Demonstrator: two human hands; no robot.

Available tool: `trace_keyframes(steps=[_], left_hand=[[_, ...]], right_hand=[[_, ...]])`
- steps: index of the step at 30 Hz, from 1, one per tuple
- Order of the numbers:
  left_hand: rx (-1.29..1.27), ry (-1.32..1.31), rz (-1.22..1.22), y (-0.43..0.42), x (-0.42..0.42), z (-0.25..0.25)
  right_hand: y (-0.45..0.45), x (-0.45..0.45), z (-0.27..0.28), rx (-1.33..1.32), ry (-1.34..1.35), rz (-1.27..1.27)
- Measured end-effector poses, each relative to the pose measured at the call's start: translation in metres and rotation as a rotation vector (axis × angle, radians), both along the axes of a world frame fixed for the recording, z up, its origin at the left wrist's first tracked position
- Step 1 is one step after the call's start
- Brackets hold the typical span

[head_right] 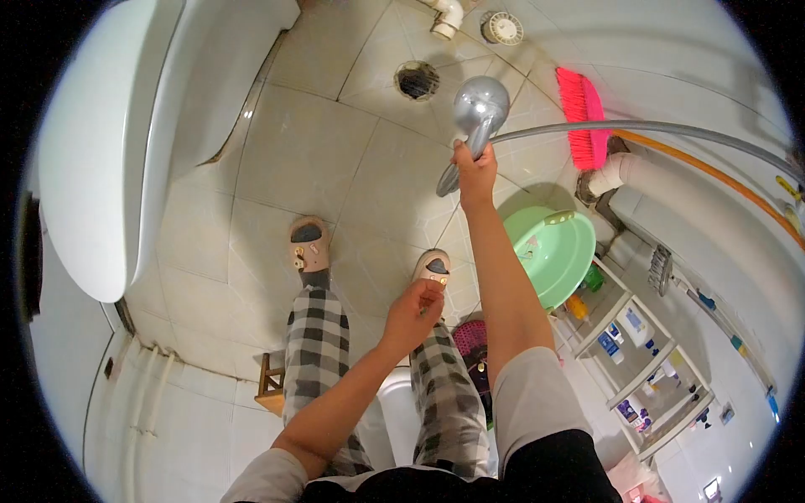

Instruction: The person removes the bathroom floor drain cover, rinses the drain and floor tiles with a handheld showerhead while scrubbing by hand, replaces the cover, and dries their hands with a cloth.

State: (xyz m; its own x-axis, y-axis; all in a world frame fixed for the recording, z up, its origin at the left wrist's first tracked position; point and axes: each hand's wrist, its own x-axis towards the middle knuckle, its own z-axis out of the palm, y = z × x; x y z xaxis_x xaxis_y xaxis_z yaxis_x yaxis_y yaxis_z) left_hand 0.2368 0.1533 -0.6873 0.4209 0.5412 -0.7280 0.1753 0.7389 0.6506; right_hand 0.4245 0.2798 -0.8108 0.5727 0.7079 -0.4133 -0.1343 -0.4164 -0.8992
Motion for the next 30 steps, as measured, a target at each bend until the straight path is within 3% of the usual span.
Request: trace_keyframes(steps=[9, 11, 14, 17, 19, 22, 23, 26, 29, 30], left_hand=[[0.136, 0.113, -0.081, 0.028, 0.008, 0.004], [0.153, 0.13, -0.12, 0.04, 0.008, 0.002], [0.311, 0.127, -0.183, 0.077, -0.003, 0.011], [0.356, 0.138, -0.251, 0.123, -0.022, -0.015], [0.282, 0.182, -0.037, 0.139, -0.022, -0.017], [0.207, 0.036, 0.026, 0.155, -0.006, -0.015], [0.212, 0.042, 0.017, 0.162, -0.002, -0.022], [0.417, 0.089, -0.366, 0.197, 0.017, -0.056], [0.802, 0.28, -0.567, 0.246, 0.043, -0.141], [0.878, 0.29, -0.531, 0.264, 0.062, -0.153]], right_hand=[[-0.007, -0.001, 0.037, 0.017, 0.06, -0.026], [-0.006, -0.006, 0.042, -0.117, 0.001, -0.005], [-0.016, -0.004, 0.023, -0.149, -0.048, 0.035], [-0.017, 0.003, -0.009, -0.154, -0.017, 0.01], [-0.029, 0.01, -0.019, -0.114, 0.049, 0.04], [-0.036, 0.016, -0.016, -0.147, 0.064, 0.047], [-0.038, 0.017, -0.02, -0.142, 0.071, 0.039], [-0.037, 0.022, -0.031, -0.16, 0.031, 0.057], [-0.034, 0.027, -0.038, -0.137, 0.086, 0.057], [-0.033, 0.03, -0.039, -0.125, 0.062, 0.116]])
